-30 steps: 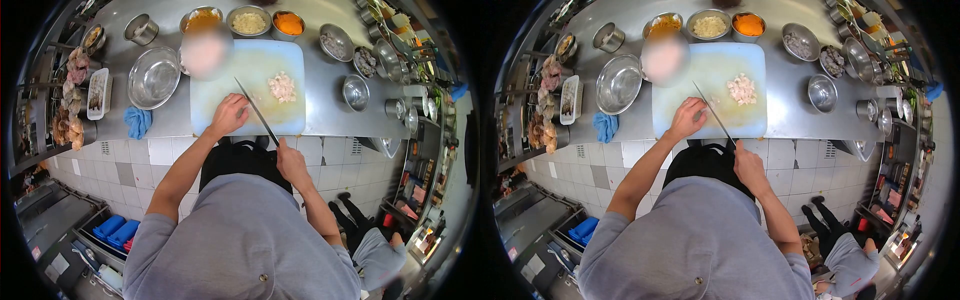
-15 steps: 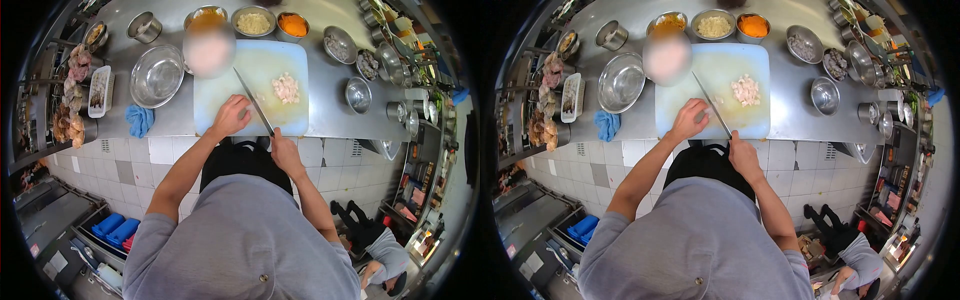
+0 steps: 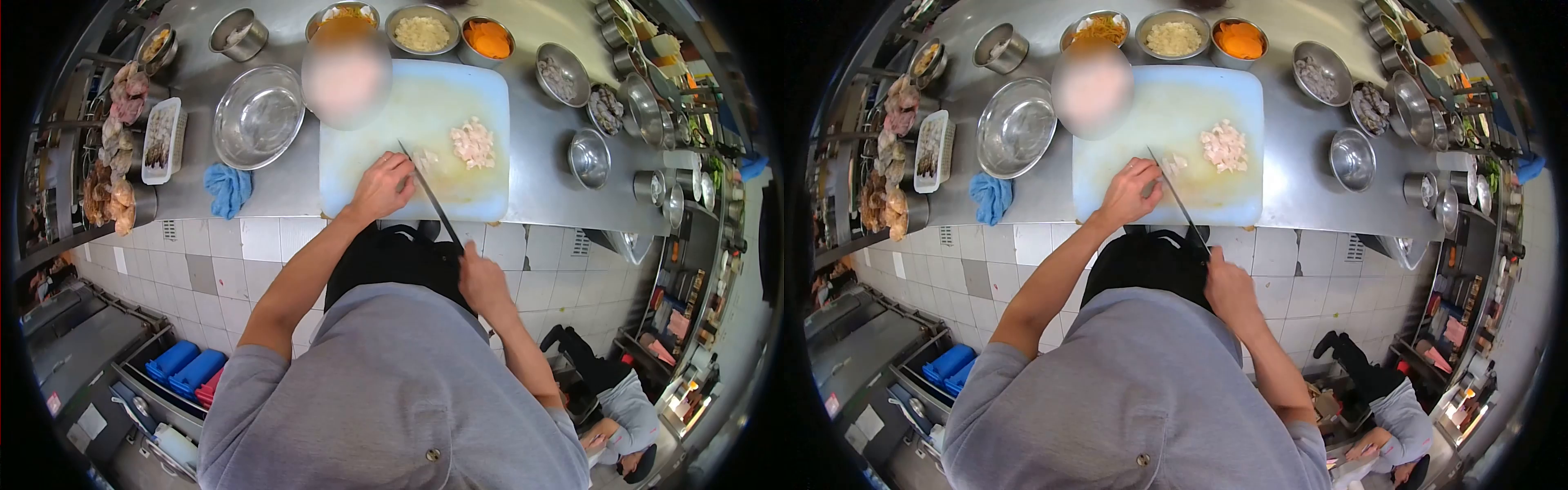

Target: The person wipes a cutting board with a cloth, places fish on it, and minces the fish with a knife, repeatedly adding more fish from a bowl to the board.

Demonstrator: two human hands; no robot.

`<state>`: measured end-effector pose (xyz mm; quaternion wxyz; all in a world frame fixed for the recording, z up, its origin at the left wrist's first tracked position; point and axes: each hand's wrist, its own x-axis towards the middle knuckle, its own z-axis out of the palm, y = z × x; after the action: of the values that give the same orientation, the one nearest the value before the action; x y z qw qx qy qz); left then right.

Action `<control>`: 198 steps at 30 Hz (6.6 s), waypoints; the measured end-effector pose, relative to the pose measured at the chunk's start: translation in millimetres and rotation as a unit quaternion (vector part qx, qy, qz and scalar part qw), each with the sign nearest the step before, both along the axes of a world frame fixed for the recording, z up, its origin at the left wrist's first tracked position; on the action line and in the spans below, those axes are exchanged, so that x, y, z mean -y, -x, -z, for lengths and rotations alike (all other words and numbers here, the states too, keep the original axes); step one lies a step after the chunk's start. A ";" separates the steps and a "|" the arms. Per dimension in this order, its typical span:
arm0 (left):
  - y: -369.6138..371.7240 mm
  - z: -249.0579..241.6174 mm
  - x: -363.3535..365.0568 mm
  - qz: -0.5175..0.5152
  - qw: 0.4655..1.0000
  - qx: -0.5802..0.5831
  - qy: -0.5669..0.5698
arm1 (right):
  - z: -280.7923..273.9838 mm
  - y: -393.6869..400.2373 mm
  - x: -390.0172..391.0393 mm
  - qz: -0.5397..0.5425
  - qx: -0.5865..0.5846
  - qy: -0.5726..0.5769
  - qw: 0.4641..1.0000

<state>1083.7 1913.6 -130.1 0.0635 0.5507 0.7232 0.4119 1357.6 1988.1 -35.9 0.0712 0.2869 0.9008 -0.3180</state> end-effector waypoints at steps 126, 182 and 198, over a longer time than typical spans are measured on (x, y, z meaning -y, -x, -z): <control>215.5 -60.4 -25.7 -0.153 0.977 -0.014 0.148 | 43.4 26.5 -45.3 0.222 -0.192 0.135 0.946; 16.4 -24.0 -20.5 0.133 0.986 -0.076 0.068 | -7.9 -3.2 -8.5 0.070 -0.003 0.014 0.997; 20.3 -9.9 -12.3 0.140 0.990 -0.008 0.017 | 32.2 43.0 -10.8 0.067 -0.027 0.014 0.997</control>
<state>1063.4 1926.0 -120.1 0.1246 0.6484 0.6466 0.3821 1314.5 1998.9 -68.2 0.0297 0.3366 0.8767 -0.3423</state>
